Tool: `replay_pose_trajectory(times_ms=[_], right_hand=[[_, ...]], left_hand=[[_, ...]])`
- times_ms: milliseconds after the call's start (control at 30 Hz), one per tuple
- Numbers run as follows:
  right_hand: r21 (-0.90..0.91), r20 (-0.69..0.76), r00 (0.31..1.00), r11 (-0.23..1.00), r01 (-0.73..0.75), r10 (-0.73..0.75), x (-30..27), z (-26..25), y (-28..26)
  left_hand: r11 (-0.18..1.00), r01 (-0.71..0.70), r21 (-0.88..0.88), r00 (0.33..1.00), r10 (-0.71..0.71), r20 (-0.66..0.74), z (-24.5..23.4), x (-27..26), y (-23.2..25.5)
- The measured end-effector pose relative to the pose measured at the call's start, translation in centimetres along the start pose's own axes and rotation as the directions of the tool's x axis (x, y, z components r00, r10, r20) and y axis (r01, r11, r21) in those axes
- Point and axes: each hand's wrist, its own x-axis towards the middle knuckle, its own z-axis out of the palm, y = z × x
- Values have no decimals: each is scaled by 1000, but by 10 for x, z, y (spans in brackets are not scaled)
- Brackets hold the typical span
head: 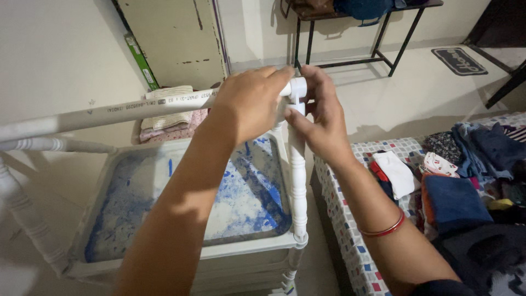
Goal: The person assembles a white PVC pipe rack by connecting vertical and horizontal pipes with elbow and T-joints. They insert pipes into the base tray, attach vertical supports, and connect horizontal crossbars to complete the frame.
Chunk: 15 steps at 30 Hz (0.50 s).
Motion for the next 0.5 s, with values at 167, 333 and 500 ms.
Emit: replay_pose_trajectory(times_ms=[167, 333, 500], right_hand=[[-330, 182, 983, 942, 65, -4, 25, -21, -14], [-407, 343, 939, 904, 127, 22, 45, -34, -29], [-339, 225, 966, 940, -47, 129, 32, -24, -33]], left_hand=[[999, 0, 38, 1000, -2, 30, 0, 1, 0], [1000, -1, -17, 998, 0, -56, 2, -3, -4], [1000, -12, -22, 984, 7, -176, 12, -10, -6]])
